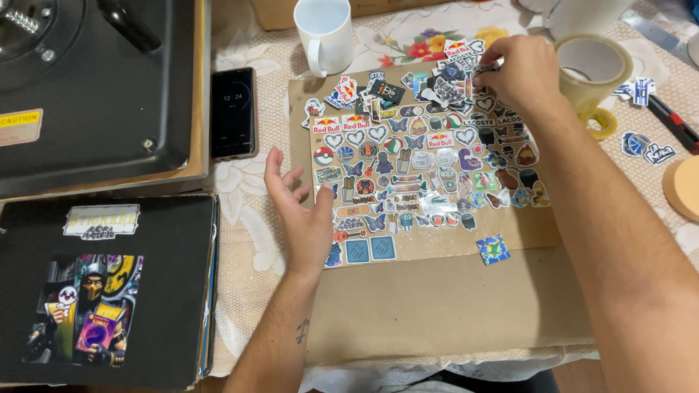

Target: The person peels stickers from a sheet, cuts them with scissors, and places them onto a cardboard surface. They also use a roll of clear tape, cutting a piece and applying it to the cardboard.

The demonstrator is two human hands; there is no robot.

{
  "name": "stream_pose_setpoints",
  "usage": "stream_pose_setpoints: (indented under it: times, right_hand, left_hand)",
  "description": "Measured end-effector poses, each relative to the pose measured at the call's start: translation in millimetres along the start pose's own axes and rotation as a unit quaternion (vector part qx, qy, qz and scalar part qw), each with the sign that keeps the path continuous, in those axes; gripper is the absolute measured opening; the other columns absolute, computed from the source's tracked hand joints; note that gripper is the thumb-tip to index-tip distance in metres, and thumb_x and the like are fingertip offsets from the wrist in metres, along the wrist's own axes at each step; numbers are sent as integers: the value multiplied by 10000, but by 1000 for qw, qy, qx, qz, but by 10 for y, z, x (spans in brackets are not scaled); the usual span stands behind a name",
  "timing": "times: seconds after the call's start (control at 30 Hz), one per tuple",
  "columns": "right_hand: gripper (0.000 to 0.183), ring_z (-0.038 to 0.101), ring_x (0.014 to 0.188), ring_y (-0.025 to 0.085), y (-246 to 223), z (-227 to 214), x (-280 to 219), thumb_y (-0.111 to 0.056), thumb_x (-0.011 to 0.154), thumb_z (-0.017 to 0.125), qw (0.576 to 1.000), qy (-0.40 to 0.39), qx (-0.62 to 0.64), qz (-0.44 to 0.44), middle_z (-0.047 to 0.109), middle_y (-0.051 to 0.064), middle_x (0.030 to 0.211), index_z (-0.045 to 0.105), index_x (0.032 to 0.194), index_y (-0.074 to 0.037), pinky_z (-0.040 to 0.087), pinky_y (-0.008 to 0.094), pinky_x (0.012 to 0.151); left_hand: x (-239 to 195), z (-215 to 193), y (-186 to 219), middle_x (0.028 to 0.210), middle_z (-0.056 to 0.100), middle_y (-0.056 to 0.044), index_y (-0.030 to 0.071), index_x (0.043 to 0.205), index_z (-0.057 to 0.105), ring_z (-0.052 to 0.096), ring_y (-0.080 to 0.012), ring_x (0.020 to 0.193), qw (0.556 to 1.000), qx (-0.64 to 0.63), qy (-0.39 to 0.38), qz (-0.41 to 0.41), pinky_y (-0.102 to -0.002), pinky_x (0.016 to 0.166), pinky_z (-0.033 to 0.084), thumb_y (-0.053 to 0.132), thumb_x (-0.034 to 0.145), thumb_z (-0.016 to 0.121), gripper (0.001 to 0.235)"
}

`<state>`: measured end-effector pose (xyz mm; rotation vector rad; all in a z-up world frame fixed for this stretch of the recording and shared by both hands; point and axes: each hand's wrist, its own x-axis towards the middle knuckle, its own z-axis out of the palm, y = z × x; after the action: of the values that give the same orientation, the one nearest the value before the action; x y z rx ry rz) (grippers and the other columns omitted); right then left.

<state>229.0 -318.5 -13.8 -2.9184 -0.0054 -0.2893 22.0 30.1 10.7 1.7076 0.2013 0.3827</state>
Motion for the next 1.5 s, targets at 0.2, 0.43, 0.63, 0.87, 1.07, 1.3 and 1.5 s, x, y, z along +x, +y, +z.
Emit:
stream_pose_setpoints:
  times: [0.2, 0.43, 0.63, 0.87, 1.07, 1.3, 1.5]
  right_hand:
    - [158, 633, 691, 139, 120, -39, -189, -180, 864, 933, 984, 68, 151, -71, 758, 31, 880, 820, 967, -142, 486, 338, 693]
    - [83, 689, 584, 127, -193, -343, -376, -10, 1014, 805, 948, 39, 316, -19, 720, 80, 816, 755, 967, -57, 554, 215, 504]
    - [145, 692, 849, 128, -746, -754, -1320, -47, 911, 741, 845, -103, 521, 51, 724, 79, 921, 684, 1043, -66, 585, 246, 825]
    - [20, 733, 824, 216, -980, -566, -2266, 26, 865, 706, 821, -17, 554, -137, 730, 157, 876, 697, 869, 9, 598, 308, 799]
    - [80, 722, 800, 180, -1007, -315, -2382, 35, 879, 688, 754, -66, 653, -18, 754, 180, 902, 657, 948, 59, 614, 323, 738]
    - [115, 690, 528, 141, -778, -516, -2270, -113, 789, 770, 825, -153, 533, -107, 774, 115, 621, 793, 887, -56, 584, 305, 479]
    - [117, 732, 475, 237, -1059, -749, -2210, -164, 826, 787, 767, -248, 465, -367, 759, 111, 626, 755, 889, -70, 581, 329, 428]
  left_hand:
    - [13, -1, -102, 1455, 481, -90, 104, 1278, 586, 565, -188, 1237, 998, 12, -8, 66, -319, 946, 483, 40, 821, 651, 466]
    - [-17, 7, -33, 1393, 535, -70, 106, 1313, 547, 540, -214, 1244, 998, 7, -8, 64, -329, 965, 483, 7, 828, 644, 505]
    - [-163, 19, 221, 1204, 667, -145, 26, 1375, 432, 633, -201, 1129, 987, -91, -71, 112, -321, 994, 495, 152, 911, 670, 537]
    - [-480, 204, 94, 1101, 762, -67, 70, 1396, 469, 710, -198, 1086, 943, -70, -279, 168, -342, 1023, 503, 133, 821, 834, 684]
    - [-517, 309, -224, 931, 769, -127, 34, 1339, 563, 747, -175, 836, 956, -157, -242, 55, -279, 759, 630, 7, 847, 781, 539]
    - [-462, 326, -272, 885, 730, -195, -2, 1364, 515, 740, -211, 765, 944, -236, -216, -82, -281, 685, 645, -17, 808, 794, 623]
    - [-457, 270, -229, 880, 753, -160, 10, 1212, 655, 727, -153, 787, 962, -175, -202, -61, -259, 720, 640, 26, 792, 826, 455]
